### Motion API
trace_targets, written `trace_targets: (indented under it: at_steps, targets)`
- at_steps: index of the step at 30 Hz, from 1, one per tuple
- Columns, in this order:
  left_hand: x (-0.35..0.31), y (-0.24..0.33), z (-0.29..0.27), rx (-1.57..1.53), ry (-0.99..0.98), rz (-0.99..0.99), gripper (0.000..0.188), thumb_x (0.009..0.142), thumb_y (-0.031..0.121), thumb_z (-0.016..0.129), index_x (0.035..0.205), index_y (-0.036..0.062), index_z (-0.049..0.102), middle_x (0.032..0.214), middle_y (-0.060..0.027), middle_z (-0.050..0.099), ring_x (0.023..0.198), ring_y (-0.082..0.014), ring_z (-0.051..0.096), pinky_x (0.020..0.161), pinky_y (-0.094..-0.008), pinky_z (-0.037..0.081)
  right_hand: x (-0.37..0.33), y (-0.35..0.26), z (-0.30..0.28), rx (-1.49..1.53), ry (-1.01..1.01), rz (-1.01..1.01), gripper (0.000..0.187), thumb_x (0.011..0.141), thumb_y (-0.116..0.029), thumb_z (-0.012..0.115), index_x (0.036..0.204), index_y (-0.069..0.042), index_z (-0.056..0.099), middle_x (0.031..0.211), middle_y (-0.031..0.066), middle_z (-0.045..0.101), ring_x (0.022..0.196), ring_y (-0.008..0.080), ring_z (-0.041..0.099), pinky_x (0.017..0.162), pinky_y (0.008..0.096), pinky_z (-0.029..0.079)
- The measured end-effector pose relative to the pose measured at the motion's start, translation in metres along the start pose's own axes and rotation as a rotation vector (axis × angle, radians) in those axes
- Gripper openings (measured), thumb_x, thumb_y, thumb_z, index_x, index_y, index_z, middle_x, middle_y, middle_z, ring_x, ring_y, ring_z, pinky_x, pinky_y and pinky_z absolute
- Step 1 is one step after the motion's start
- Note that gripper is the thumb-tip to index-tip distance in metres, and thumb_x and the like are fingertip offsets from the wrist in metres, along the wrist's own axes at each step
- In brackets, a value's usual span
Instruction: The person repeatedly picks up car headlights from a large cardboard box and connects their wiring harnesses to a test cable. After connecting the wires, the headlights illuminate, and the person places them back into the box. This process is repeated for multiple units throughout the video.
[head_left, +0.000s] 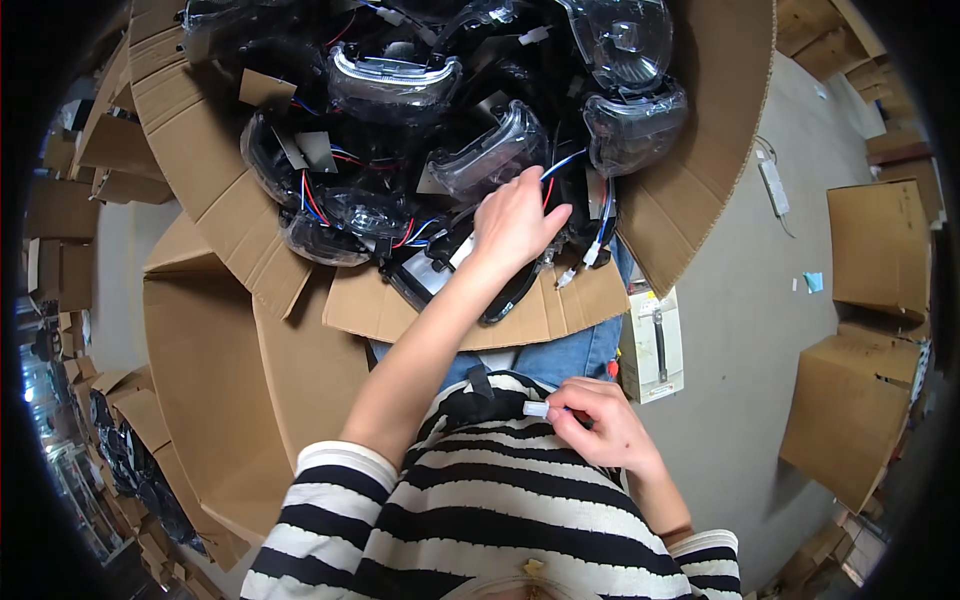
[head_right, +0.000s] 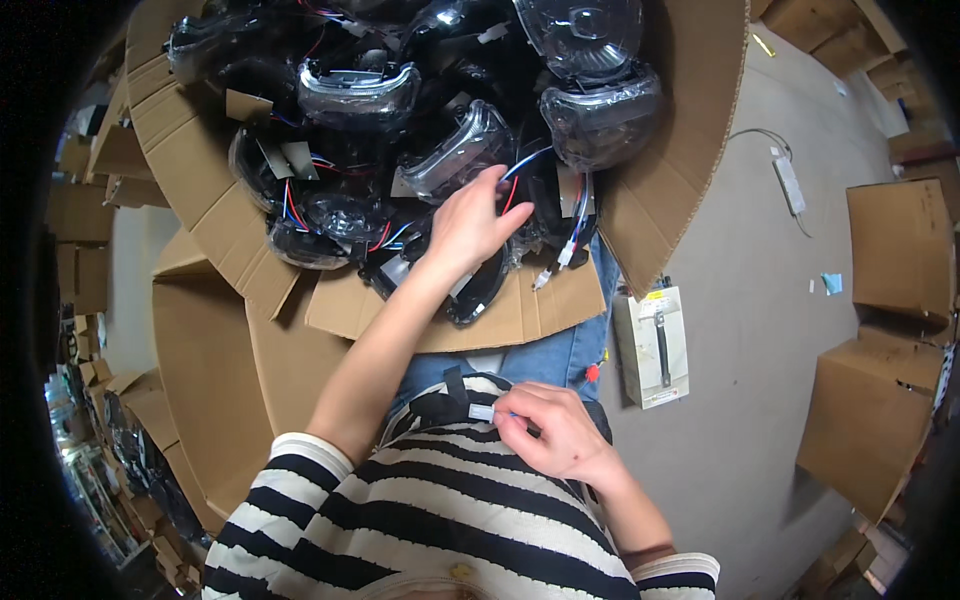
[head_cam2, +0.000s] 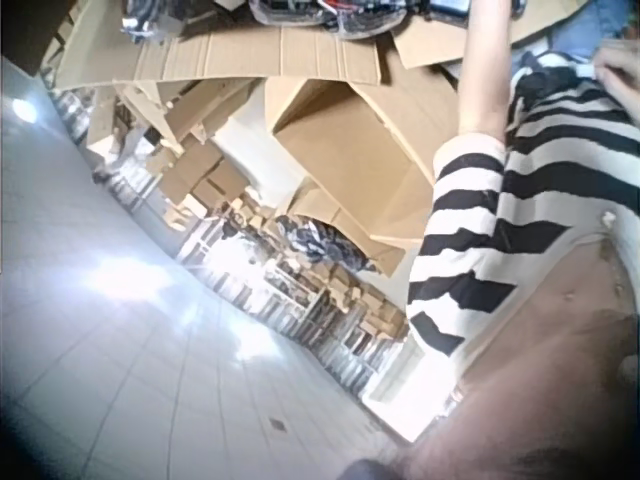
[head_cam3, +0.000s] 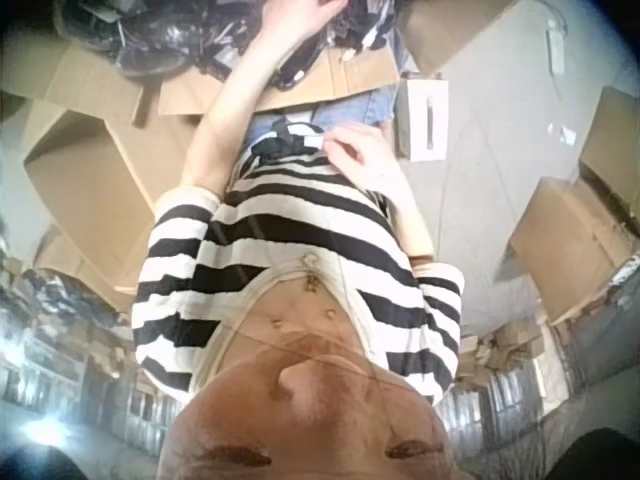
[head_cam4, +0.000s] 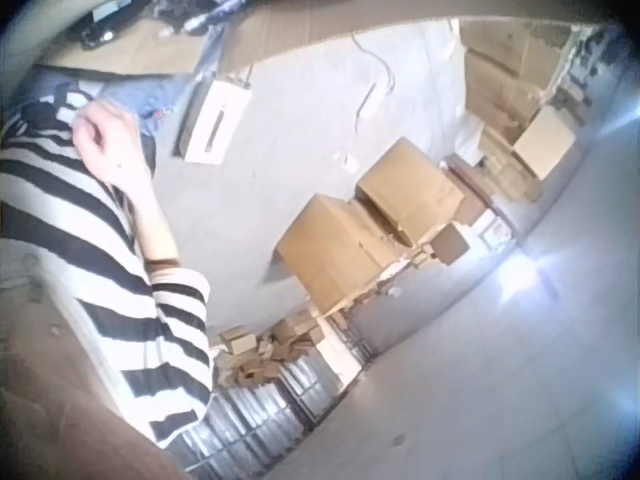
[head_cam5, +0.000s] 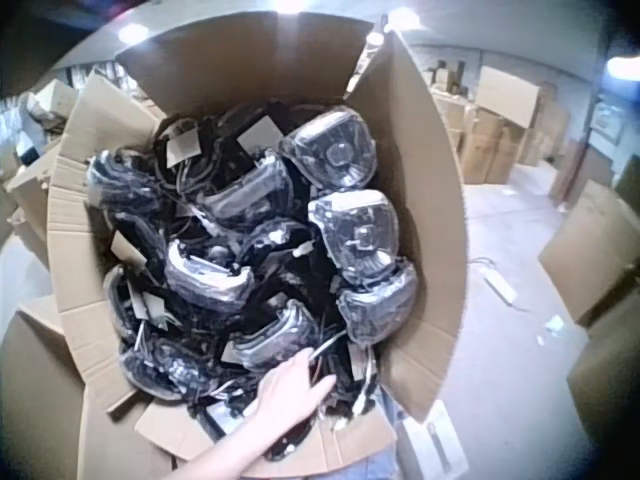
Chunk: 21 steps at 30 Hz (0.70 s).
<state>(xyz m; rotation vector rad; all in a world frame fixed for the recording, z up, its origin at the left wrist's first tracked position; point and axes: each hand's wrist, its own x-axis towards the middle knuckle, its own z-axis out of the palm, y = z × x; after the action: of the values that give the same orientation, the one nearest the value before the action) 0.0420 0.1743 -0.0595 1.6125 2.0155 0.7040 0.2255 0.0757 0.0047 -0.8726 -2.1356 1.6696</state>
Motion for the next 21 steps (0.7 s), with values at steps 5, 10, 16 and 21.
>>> trace_targets:
  at_steps: [5,10,16,21]
  targets:
    - [0.023,-0.008,0.003,-0.771,-0.264,-0.123,0.026,0.079,0.021,0.057,0.088,-0.0025,0.053,0.061,-0.0057,0.058,0.056,-0.0107,0.054,0.053,-0.0245,0.042,-0.002,0.004,0.007,0.014,-0.012,-0.031,0.004,0.071,-0.001,0.053,0.073,0.002,0.054,0.059,0.0092,0.050,0.051,0.0205,0.048,0.046,0.0295,0.036]
    - [-0.054,-0.022,-0.054,-1.000,-0.156,-0.041,0.018,0.089,0.016,0.042,0.093,0.0002,0.052,0.063,-0.0008,0.051,0.058,-0.0078,0.049,0.056,-0.0215,0.040,0.003,0.006,0.006,0.025,-0.016,-0.034,0.004,0.071,-0.001,0.053,0.073,0.002,0.054,0.059,0.0088,0.050,0.050,0.0203,0.048,0.046,0.0291,0.036]
    - [-0.179,-0.067,-0.065,-0.859,-0.215,-0.307,0.029,0.093,0.017,0.032,0.107,-0.0029,0.048,0.071,-0.0004,0.050,0.066,-0.0075,0.046,0.064,-0.0212,0.040,0.013,-0.002,0.010,0.015,-0.105,-0.005,0.006,0.071,-0.005,0.053,0.074,0.000,0.054,0.061,0.0106,0.051,0.054,0.0230,0.050,0.049,0.0314,0.039]
    - [-0.202,-0.052,-0.078,-0.796,-0.305,-0.266,0.033,0.093,0.020,0.031,0.111,-0.0031,0.046,0.067,0.0000,0.048,0.058,-0.0082,0.043,0.058,-0.0210,0.040,0.024,0.001,0.030,0.049,-0.159,-0.081,0.005,0.072,-0.001,0.053,0.075,0.002,0.054,0.059,0.0094,0.050,0.049,0.0194,0.046,0.044,0.0285,0.034]
